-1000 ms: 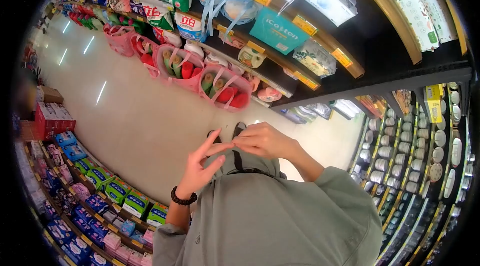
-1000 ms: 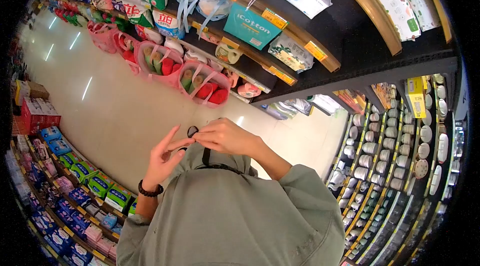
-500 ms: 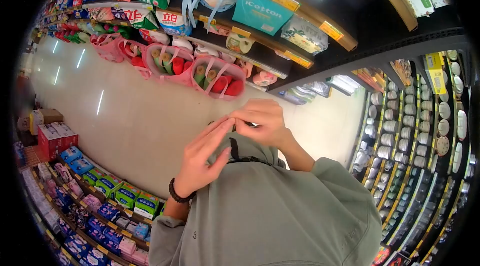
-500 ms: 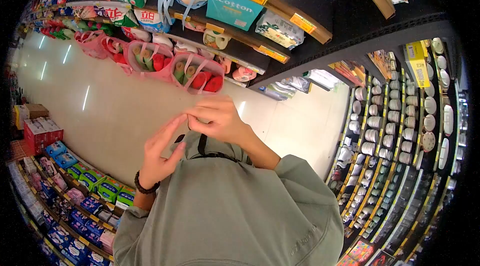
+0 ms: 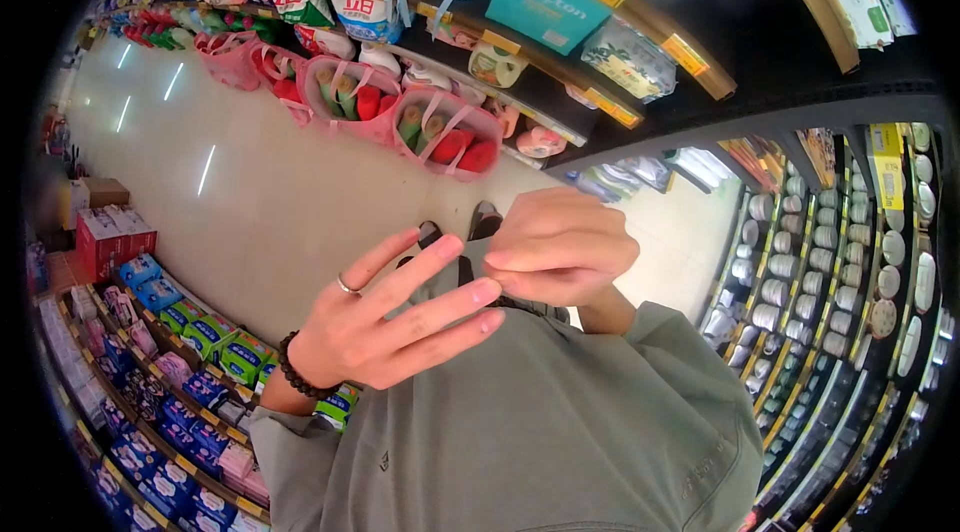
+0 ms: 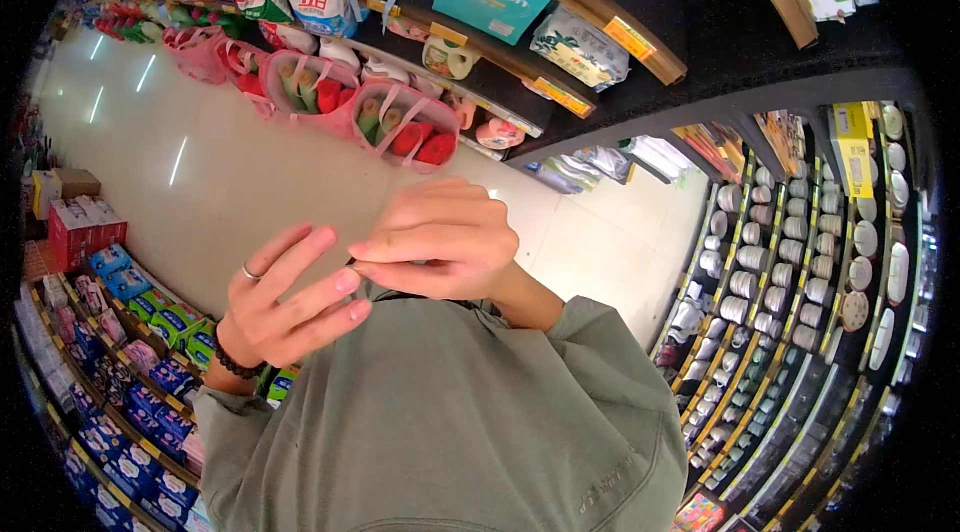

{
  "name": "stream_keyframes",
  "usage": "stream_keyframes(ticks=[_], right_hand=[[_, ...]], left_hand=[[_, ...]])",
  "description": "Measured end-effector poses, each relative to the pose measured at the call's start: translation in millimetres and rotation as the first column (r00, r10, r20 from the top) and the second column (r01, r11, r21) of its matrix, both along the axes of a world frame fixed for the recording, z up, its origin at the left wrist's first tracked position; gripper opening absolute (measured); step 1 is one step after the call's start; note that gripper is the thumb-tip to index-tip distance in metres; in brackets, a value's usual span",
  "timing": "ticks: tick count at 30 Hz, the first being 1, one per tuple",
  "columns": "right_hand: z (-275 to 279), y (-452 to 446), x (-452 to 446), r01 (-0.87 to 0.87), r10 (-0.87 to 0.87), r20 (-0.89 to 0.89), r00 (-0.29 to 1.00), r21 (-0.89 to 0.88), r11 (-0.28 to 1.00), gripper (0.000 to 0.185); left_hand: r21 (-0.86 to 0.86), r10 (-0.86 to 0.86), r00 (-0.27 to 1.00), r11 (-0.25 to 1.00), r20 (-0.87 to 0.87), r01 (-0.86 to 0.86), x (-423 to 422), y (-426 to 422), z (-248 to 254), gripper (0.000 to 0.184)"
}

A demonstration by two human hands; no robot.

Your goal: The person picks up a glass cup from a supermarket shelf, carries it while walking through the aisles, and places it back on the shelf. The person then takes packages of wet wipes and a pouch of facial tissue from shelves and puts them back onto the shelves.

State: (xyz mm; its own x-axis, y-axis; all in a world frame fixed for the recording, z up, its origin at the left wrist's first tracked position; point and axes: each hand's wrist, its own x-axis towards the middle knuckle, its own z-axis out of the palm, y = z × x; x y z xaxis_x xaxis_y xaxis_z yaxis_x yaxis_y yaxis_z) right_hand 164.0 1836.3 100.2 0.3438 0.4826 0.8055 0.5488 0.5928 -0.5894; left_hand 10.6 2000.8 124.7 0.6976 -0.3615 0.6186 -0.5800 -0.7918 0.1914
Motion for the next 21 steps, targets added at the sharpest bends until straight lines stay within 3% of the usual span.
stream_keyframes(ticks=[4,6,10,13,17,19,20,21], right_hand=[[8,1,-2,0.060,-0.057,0.181,0.982,-0.011,0.998,0.029],[15,-2,2,0.065,-0.026,0.337,0.941,-0.104,0.992,0.033],[28,-4,8,0.152,0.024,0.604,0.796,-0.238,0.959,0.036],[43,-4,10,0.201,0.165,0.712,0.683,-0.399,0.895,0.030],[41,2,4,0.262,0.340,0.774,0.534,-0.535,0.803,0.022],[40,5,2,0.298,0.426,0.774,0.468,-0.592,0.749,0.019],[36,7,2,0.293,0.423,0.767,0.483,-0.597,0.747,0.018],[28,8,1,0.287,0.421,0.759,0.497,-0.601,0.746,0.018]], left_hand=[[-0.018,-0.037,0.999,0.999,-0.005,0.037,-3,2,4,0.031],[-0.062,-0.035,0.999,0.998,-0.016,0.033,-6,3,5,0.031],[-0.213,0.006,0.996,0.977,-0.094,-0.026,-16,-4,6,0.033],[-0.340,0.033,0.977,0.935,-0.209,-0.104,-23,-8,-1,0.035],[-0.501,0.006,0.906,0.831,-0.423,-0.240,-28,-10,-2,0.033],[-0.650,-0.040,0.862,0.674,-0.506,-0.351,-35,-16,-12,0.032],[-0.705,-0.069,0.839,0.581,-0.540,-0.407,-37,-18,-18,0.032],[-0.696,-0.075,0.836,0.598,-0.543,-0.398,-38,-18,-21,0.032]])
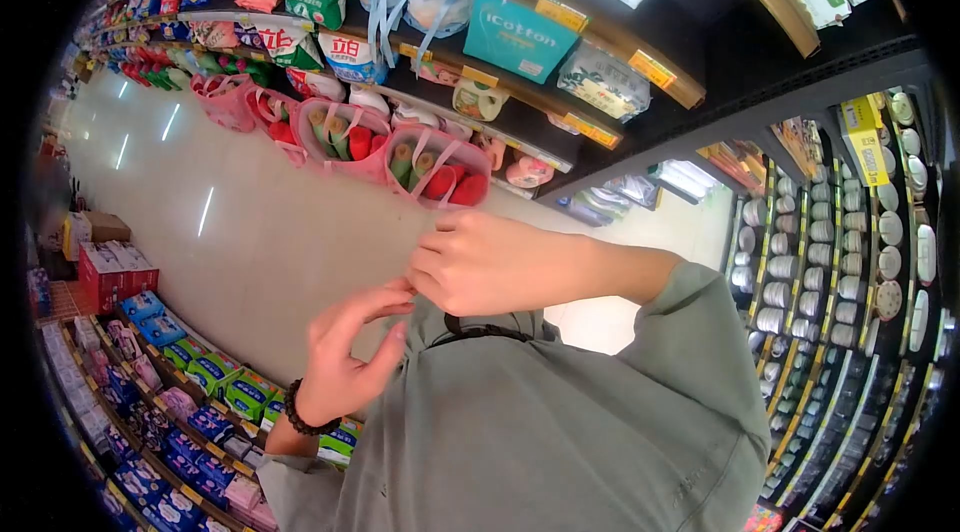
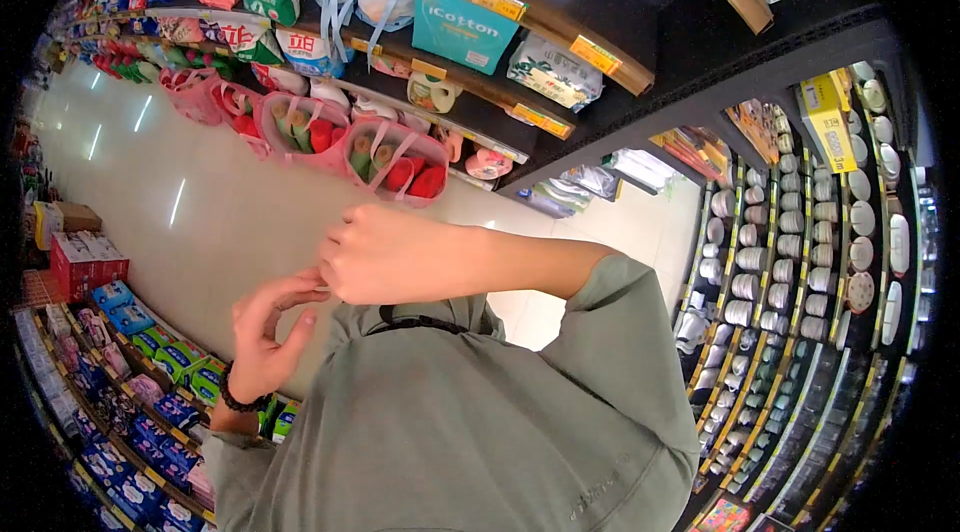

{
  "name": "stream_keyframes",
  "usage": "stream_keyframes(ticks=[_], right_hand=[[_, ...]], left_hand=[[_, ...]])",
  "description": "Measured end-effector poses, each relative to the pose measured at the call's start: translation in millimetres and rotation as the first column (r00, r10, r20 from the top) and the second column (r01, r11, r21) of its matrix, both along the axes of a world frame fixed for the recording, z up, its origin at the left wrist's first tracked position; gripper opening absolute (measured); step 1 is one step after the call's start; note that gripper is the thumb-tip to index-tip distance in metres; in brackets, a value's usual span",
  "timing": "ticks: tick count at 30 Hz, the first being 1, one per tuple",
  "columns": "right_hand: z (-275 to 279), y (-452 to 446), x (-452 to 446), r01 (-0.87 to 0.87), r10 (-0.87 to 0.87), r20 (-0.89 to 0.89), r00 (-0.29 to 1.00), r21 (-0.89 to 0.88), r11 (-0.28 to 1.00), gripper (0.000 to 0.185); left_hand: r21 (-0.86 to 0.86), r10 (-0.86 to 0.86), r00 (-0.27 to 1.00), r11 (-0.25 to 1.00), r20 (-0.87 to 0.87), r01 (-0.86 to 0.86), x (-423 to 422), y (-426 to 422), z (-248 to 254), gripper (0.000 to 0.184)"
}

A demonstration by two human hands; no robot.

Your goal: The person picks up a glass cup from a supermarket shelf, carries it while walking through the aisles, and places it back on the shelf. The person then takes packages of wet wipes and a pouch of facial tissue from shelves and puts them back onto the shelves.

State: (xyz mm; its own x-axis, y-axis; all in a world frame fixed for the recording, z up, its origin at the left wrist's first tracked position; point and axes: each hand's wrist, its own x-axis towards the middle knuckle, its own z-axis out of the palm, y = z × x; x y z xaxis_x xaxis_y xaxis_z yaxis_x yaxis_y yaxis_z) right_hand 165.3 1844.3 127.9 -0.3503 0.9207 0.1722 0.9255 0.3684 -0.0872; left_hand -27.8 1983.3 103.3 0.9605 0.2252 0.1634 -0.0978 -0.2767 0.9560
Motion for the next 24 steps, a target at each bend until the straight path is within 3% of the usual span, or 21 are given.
stream_keyframes(ticks=[7,11,15,19,24], right_hand=[[-23,4,4,-0.092,0.085,-0.115,0.990,-0.056,0.994,0.017],[-56,-3,-1,-0.123,0.079,-0.223,0.972,-0.193,0.973,0.017],[-77,-6,-7,-0.114,0.008,-0.347,0.938,-0.286,0.951,0.014],[-86,-4,-2,-0.016,-0.088,-0.454,0.887,-0.220,0.975,0.015],[-85,4,7,0.105,-0.190,-0.633,0.750,-0.170,0.980,0.014]], left_hand=[[-0.028,-0.027,0.994,0.999,-0.107,0.024,-9,-1,-13,0.031],[0.028,-0.091,0.984,0.995,-0.156,0.096,-12,-8,-16,0.030],[0.003,-0.217,0.905,0.972,-0.367,0.234,-17,-9,-20,0.030],[-0.079,-0.173,0.941,0.985,-0.292,0.156,-16,-10,-29,0.027],[-0.325,-0.127,0.955,0.945,-0.269,0.034,-7,-10,-31,0.025]])
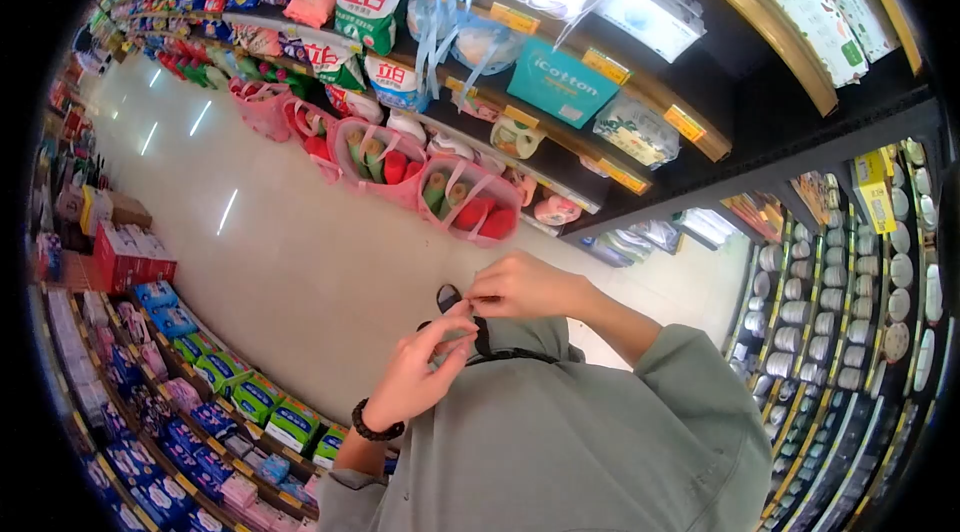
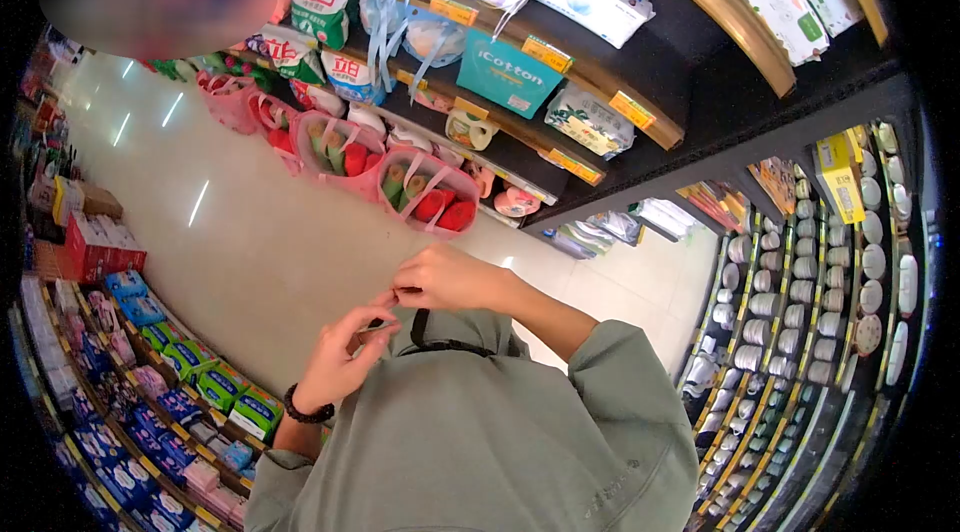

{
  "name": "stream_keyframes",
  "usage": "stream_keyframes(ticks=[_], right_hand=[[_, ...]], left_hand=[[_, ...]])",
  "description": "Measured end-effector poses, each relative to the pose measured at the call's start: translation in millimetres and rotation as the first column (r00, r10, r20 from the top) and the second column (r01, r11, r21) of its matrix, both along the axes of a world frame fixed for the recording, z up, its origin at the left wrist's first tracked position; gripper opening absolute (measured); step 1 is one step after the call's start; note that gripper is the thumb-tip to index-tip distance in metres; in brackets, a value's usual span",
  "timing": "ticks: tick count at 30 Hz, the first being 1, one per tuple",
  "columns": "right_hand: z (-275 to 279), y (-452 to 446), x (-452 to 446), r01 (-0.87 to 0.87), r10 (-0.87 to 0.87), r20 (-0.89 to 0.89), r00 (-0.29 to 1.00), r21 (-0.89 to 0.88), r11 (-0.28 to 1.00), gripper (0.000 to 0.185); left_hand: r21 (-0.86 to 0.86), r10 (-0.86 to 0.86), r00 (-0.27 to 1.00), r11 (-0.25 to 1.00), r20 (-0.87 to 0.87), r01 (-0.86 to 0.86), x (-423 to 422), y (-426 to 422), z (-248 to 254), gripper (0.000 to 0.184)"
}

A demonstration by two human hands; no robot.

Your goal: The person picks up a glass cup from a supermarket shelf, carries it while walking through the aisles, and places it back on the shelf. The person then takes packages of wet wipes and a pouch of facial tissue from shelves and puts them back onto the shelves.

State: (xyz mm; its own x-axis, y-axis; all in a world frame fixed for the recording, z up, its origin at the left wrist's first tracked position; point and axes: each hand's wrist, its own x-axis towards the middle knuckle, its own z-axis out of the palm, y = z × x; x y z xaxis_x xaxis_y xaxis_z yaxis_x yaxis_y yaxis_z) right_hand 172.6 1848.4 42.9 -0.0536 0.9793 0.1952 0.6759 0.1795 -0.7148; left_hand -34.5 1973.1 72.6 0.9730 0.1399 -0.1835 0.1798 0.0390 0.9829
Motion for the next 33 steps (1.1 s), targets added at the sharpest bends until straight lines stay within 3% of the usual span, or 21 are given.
stream_keyframes(ticks=[4,7,11,12,14,18,21,22,25,28,31,33], right_hand=[[2,-6,10,0.166,-0.162,-0.048,0.986,0.075,0.983,0.012],[-5,-16,17,0.421,-0.391,-0.219,0.894,0.108,0.901,0.013],[-2,-34,30,0.692,-0.610,-0.442,0.658,0.035,0.721,0.010],[0,-39,34,0.706,-0.618,-0.542,0.570,-0.062,0.705,0.011],[-4,-47,49,0.716,-0.619,-0.645,0.448,-0.155,0.680,0.009],[-15,-58,88,0.675,-0.460,-0.858,0.228,-0.201,0.710,0.005],[-36,-57,137,0.797,-0.531,-0.710,0.463,0.072,0.599,0.008],[-24,-63,154,0.774,-0.489,-0.761,0.427,0.028,0.632,0.013],[-2,-61,205,0.833,-0.336,-0.933,0.128,-0.083,0.546,0.024],[18,-78,262,0.802,0.046,-0.994,-0.098,-0.051,0.596,0.040],[28,-94,302,0.834,0.121,-0.989,-0.089,-0.008,0.552,0.038],[39,-101,318,0.848,0.165,-0.962,-0.219,-0.104,0.520,0.036]], left_hand=[[-0.119,0.011,0.993,0.993,0.118,0.003,18,-3,-7,0.026],[-0.125,0.008,0.985,0.992,0.173,0.013,39,-10,-12,0.029],[-0.019,-0.099,0.962,0.994,0.256,0.107,84,-13,-15,0.032],[-0.011,-0.041,0.965,0.999,0.261,0.045,97,-18,-11,0.026],[0.029,-0.081,0.955,0.997,0.285,0.076,122,-20,-14,0.026],[0.212,-0.143,0.910,0.975,0.389,0.063,188,-30,-3,0.025],[0.403,-0.282,0.820,0.912,0.497,0.070,256,-36,17,0.024],[0.426,-0.308,0.804,0.902,0.508,0.076,278,-39,29,0.023],[0.535,-0.375,0.724,0.845,0.580,0.008,358,-43,46,0.026],[0.719,-0.448,0.664,0.666,0.599,-0.199,447,-46,61,0.038],[0.823,-0.483,0.678,0.442,0.554,-0.357,524,-47,60,0.056],[0.870,-0.486,0.725,0.206,0.488,-0.448,567,-37,42,0.066]])
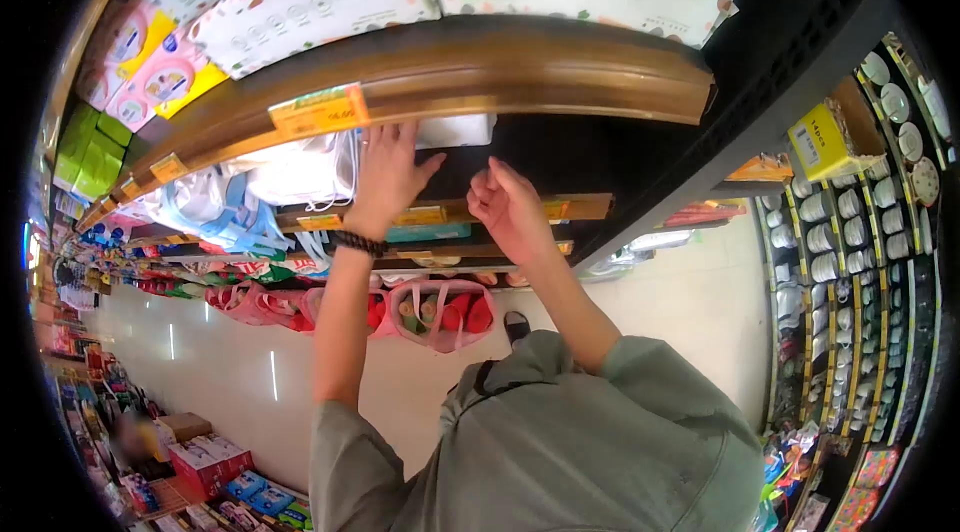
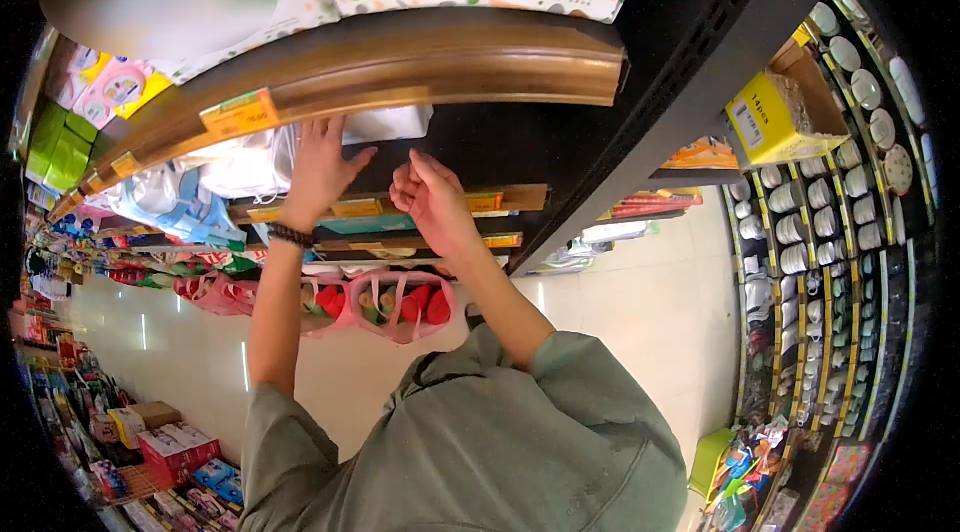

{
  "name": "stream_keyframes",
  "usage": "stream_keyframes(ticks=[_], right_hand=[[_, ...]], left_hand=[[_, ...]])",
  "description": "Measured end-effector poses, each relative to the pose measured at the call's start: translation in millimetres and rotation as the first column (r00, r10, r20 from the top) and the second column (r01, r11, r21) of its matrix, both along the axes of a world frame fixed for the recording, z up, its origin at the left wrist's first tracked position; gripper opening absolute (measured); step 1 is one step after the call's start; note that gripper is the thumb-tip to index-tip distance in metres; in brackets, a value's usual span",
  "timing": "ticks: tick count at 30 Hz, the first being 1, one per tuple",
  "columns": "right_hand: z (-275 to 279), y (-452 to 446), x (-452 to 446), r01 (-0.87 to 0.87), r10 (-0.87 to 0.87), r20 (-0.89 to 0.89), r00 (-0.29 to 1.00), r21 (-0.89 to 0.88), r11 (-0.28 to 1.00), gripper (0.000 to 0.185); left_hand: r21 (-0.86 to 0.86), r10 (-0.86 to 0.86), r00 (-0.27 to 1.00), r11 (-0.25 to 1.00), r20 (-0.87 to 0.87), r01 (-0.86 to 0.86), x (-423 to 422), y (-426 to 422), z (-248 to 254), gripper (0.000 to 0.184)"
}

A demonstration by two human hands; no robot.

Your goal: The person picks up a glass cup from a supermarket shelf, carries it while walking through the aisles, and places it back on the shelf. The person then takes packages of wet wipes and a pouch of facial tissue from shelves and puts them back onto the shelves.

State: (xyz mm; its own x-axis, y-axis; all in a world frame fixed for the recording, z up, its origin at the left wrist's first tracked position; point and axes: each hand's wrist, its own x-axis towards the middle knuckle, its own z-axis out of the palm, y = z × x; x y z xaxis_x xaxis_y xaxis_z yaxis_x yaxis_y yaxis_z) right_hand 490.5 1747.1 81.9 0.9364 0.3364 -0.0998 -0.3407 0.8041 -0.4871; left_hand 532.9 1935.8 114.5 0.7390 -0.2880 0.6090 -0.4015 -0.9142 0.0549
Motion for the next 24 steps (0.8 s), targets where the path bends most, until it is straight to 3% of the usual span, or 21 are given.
stream_keyframes(ticks=[2,3,6,7,10,14,15,18,19,22,24], right_hand=[[17,-4,11,0.044,-0.045,-0.197,0.979,-0.010,0.999,0.037],[6,-6,18,0.032,-0.025,-0.179,0.983,0.037,0.999,0.033],[-59,-12,44,-0.294,0.240,0.180,0.954,0.401,0.868,0.024],[-70,-10,46,-0.301,0.243,0.192,0.951,0.394,0.868,0.015],[-21,3,27,-0.067,0.063,-0.133,0.989,-0.028,0.997,0.013],[5,-4,-11,-0.055,0.055,0.062,0.997,-0.007,0.998,0.014],[9,-8,-25,0.000,0.003,0.066,0.998,-0.043,0.999,0.016],[-13,-29,-70,0.063,-0.029,0.308,0.951,-0.101,0.993,0.020],[-21,-34,-86,0.124,-0.063,0.268,0.961,-0.218,0.968,0.020],[-45,-48,-130,0.255,-0.161,0.215,0.963,-0.542,0.801,0.018],[-59,-56,-159,0.292,-0.218,0.195,0.956,-0.597,0.747,0.023]], left_hand=[[-0.011,-0.016,0.982,1.000,-0.188,0.014,26,8,-6,0.063],[-0.016,0.001,0.981,1.000,-0.195,-0.004,32,8,-11,0.062],[-0.013,0.039,0.981,0.999,-0.191,-0.043,45,3,-21,0.059],[-0.005,0.044,0.984,0.999,-0.175,-0.045,45,0,-25,0.059],[0.068,0.103,0.986,0.993,-0.130,-0.095,28,-16,-24,0.062],[0.222,0.026,0.995,0.974,0.100,-0.048,-9,-39,-2,0.072],[0.085,-0.026,0.996,0.996,0.080,0.020,-18,-46,-5,0.077],[-0.088,-0.118,0.973,0.987,0.199,0.137,-49,-64,6,0.072],[-0.187,-0.135,0.969,0.966,0.208,0.175,-61,-68,6,0.068],[-0.248,-0.183,0.967,0.943,0.175,0.223,-99,-70,1,0.063],[-0.234,-0.275,0.946,0.921,0.170,0.310,-131,-72,-13,0.060]])
